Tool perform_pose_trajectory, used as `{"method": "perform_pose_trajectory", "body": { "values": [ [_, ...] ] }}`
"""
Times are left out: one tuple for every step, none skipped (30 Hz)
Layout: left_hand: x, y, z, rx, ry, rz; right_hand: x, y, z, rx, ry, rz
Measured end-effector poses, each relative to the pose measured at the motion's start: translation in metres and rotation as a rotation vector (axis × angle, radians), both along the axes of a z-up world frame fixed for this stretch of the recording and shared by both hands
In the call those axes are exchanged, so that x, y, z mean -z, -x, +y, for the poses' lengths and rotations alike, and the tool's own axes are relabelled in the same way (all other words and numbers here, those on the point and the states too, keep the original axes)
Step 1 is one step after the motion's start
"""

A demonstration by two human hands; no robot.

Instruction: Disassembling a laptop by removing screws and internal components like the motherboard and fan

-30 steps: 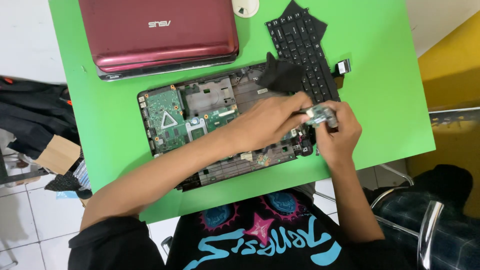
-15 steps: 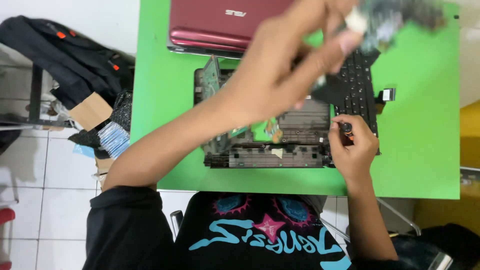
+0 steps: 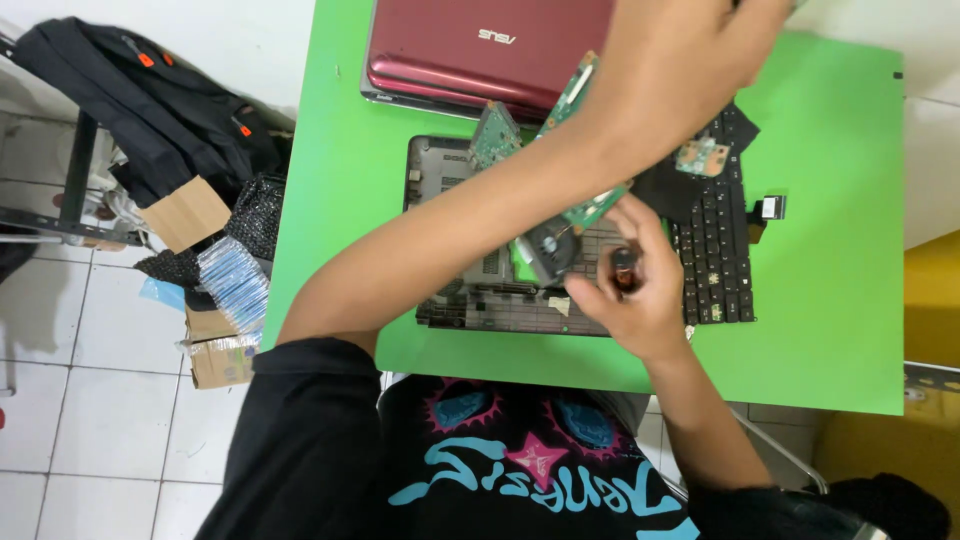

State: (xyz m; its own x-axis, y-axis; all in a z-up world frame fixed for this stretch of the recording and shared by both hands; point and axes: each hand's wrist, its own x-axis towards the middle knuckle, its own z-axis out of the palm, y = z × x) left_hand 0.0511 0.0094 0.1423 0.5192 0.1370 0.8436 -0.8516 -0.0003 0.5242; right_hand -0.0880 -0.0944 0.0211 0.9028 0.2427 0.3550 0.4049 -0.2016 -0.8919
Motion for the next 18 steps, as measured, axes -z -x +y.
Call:
{"method": "perform_pose_trajectory", "body": {
  "values": [
    [-0.001,0.0,-0.007,0.028,0.019,0.025,0.0,0.0,0.006,0.061,-0.025,-0.002],
    [0.002,-0.005,-0.015,0.033,0.018,0.024,-0.002,-0.003,0.009,0.065,-0.026,-0.004],
    [0.006,-0.009,-0.022,0.081,-0.006,0.133,-0.003,-0.006,0.011,0.162,-0.004,0.014],
    [0.01,-0.014,-0.03,0.13,-0.032,0.242,-0.004,-0.008,0.013,0.258,0.017,0.033],
    [0.017,-0.021,-0.039,0.136,-0.034,0.241,-0.004,-0.011,0.014,0.264,0.016,0.031],
    [0.023,-0.029,-0.047,0.189,-0.092,0.335,-0.004,-0.013,0.015,0.253,-0.101,0.105],
    [0.03,-0.037,-0.056,0.245,-0.151,0.429,-0.003,-0.016,0.015,0.243,-0.217,0.179],
    [0.032,-0.041,-0.057,0.253,-0.152,0.428,-0.001,-0.016,0.013,0.251,-0.217,0.178],
    [0.033,-0.045,-0.058,0.322,-0.252,0.493,0.002,-0.017,0.011,0.272,-0.224,0.192],
    [0.035,-0.05,-0.059,0.391,-0.352,0.555,0.004,-0.018,0.01,0.294,-0.231,0.206],
    [0.038,-0.052,-0.059,0.398,-0.353,0.553,0.008,-0.019,0.009,0.302,-0.231,0.204],
    [0.042,-0.055,-0.059,0.48,-0.279,0.447,0.012,-0.02,0.008,0.319,-0.296,0.224],
    [0.047,-0.057,-0.058,0.56,-0.203,0.343,0.016,-0.021,0.009,0.334,-0.363,0.245],
    [0.048,-0.059,-0.056,0.564,-0.203,0.342,0.016,-0.022,0.009,0.338,-0.363,0.245],
    [0.05,-0.062,-0.054,0.535,-0.232,0.27,0.016,-0.023,0.01,0.321,-0.369,0.223],
    [0.051,-0.064,-0.052,0.506,-0.26,0.197,0.016,-0.023,0.01,0.304,-0.375,0.201],
    [0.054,-0.066,-0.05,0.512,-0.262,0.194,0.016,-0.023,0.011,0.31,-0.376,0.198],
    [0.056,-0.068,-0.049,0.547,-0.293,0.26,0.015,-0.023,0.011,0.308,-0.376,0.212]
  ]
}}
